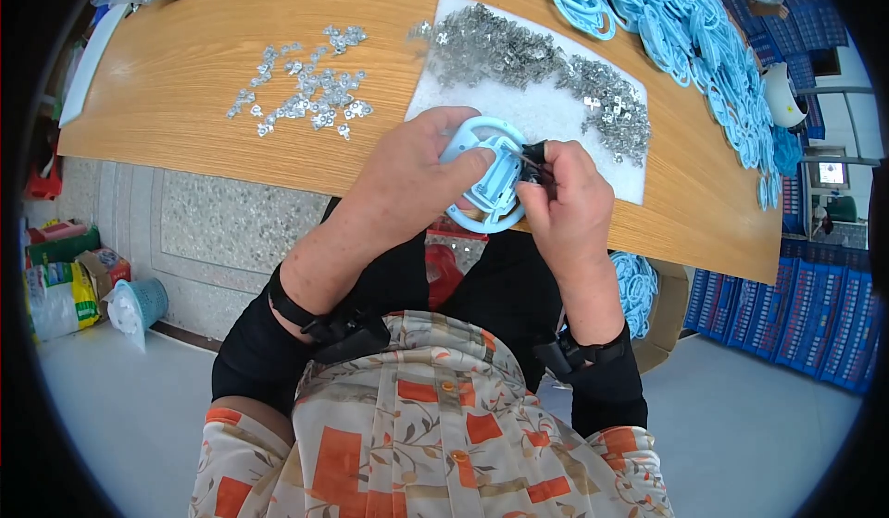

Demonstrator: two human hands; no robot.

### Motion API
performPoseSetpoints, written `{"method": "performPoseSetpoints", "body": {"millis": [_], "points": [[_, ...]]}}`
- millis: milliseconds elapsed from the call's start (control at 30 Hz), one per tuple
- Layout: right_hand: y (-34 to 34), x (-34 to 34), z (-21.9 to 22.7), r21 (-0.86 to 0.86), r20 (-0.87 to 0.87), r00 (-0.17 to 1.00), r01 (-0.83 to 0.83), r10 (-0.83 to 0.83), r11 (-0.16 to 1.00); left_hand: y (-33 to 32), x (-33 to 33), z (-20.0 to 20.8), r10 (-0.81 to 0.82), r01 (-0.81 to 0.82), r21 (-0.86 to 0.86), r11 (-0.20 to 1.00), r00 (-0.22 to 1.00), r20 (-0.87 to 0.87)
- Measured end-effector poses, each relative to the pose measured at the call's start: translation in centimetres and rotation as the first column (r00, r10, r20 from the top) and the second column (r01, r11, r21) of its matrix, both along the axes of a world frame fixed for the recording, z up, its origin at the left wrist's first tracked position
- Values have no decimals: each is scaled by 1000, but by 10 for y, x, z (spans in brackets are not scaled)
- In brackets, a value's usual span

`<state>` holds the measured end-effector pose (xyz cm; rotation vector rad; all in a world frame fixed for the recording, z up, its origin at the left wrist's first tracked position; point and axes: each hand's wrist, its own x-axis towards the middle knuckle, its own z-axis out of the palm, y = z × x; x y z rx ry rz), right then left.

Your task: The person is assembling small blue plastic frames with silver metallic inserts at a workbench.

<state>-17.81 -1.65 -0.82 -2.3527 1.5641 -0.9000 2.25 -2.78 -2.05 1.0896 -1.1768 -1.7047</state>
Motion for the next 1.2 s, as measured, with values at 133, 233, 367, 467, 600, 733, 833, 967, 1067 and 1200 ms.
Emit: {"method": "performPoseSetpoints", "body": {"millis": [133,233,367,467,600,733,833,967,1067,1200], "points": [[3,6,11,-8,-164,986,0,-1,1000,0,-1,-6,16,-11,-75,997,998,65],[3,-1,13,52,5,1000,24,-24,998,0,-1,-5,-2,5,-46,999,998,67],[5,-10,13,81,149,984,83,-94,993,1,-2,0,-4,4,-15,1000,1000,13],[8,-5,8,32,224,970,88,-93,996,1,3,0,-27,27,-6,1000,1000,-13],[10,-17,8,509,615,740,-108,-273,854,11,11,19,-53,61,58,996,991,-126],[19,-12,15,677,724,524,-415,-449,607,25,8,14,7,-25,-209,978,996,-86],[26,-10,12,672,736,495,-449,-462,589,25,12,27,-50,136,-309,941,961,271],[31,-6,14,671,733,520,-442,-439,595,25,10,23,4,207,-429,879,898,441],[35,-5,17,680,722,531,-425,-444,597,27,8,19,54,229,-512,828,875,480],[39,1,28,621,783,431,-493,-449,609,30,8,9,-67,80,-184,980,995,76]]}}
